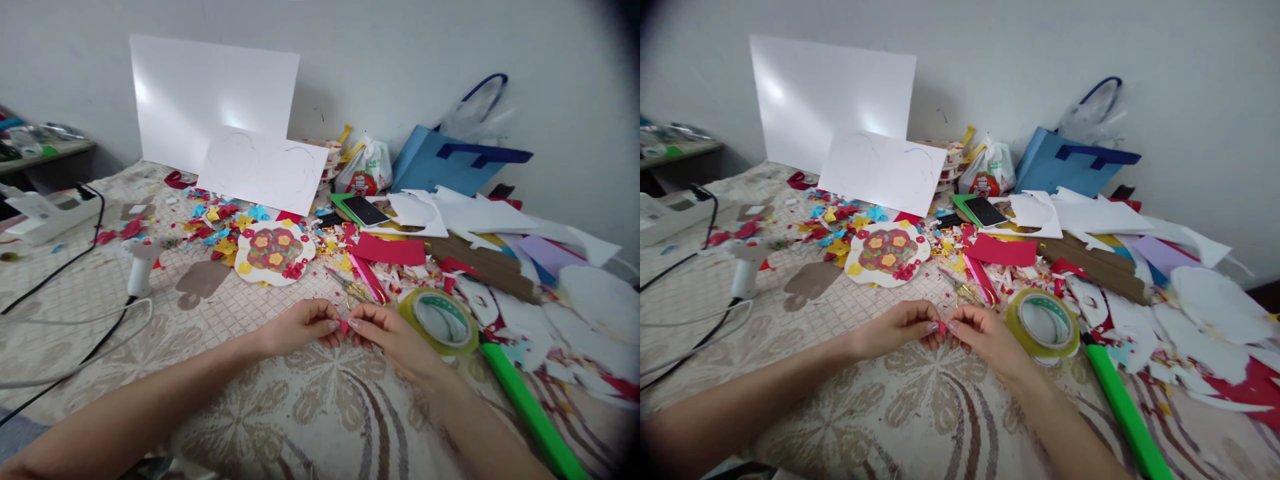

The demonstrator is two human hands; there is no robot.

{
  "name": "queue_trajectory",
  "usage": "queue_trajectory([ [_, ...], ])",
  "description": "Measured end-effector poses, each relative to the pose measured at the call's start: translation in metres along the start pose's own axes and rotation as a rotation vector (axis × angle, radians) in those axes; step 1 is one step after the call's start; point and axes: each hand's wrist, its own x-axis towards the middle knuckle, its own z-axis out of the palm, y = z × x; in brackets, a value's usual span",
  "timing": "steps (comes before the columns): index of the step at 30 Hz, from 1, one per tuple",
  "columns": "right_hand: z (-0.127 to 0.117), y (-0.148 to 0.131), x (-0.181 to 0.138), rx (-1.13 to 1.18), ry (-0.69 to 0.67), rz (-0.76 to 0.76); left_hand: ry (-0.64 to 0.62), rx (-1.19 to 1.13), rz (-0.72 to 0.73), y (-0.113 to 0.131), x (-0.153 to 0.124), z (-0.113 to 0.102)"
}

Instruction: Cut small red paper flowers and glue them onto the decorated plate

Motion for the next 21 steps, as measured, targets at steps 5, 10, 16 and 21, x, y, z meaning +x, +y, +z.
queue_trajectory([
  [5, -0.002, 0.001, 0.001, -0.099, 0.004, -0.014, 0.011, 0.012, 0.001, -0.001, 0.000, 0.000],
  [10, 0.005, 0.001, -0.001, -0.381, 0.111, -0.157, 0.071, -0.015, -0.037, -0.004, 0.001, 0.000],
  [16, 0.023, 0.000, -0.007, -0.655, 0.277, -0.358, 0.124, -0.030, -0.069, -0.003, 0.002, 0.001],
  [21, 0.025, -0.003, -0.008, -0.545, 0.275, -0.294, 0.131, -0.062, -0.083, -0.001, 0.001, 0.001],
])
